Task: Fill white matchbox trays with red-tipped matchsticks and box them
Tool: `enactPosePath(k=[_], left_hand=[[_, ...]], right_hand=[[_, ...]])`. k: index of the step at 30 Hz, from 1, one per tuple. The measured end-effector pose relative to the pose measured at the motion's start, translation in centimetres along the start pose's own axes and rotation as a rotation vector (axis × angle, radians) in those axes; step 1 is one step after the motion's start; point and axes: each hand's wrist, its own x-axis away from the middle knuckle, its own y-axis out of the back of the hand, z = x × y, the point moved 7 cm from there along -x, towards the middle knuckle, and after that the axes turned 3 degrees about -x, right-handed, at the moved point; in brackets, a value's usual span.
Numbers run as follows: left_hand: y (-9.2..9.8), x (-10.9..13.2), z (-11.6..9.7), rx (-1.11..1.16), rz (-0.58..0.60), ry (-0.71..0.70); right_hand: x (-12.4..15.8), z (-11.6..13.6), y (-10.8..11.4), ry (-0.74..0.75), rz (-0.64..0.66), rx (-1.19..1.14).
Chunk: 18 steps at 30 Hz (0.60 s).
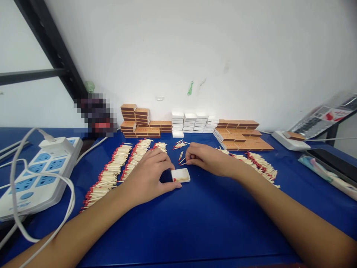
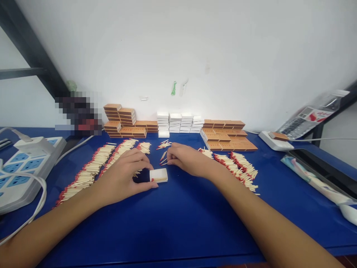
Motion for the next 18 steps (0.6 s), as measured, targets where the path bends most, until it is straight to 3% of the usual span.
enactPosePath(k=[18], left_hand=[[0.5,0.0,0.5,-0.059,-0.058,0.045]], right_hand=[[-0.1,1.3,0.0,-0.031,-0.047,-0.030]])
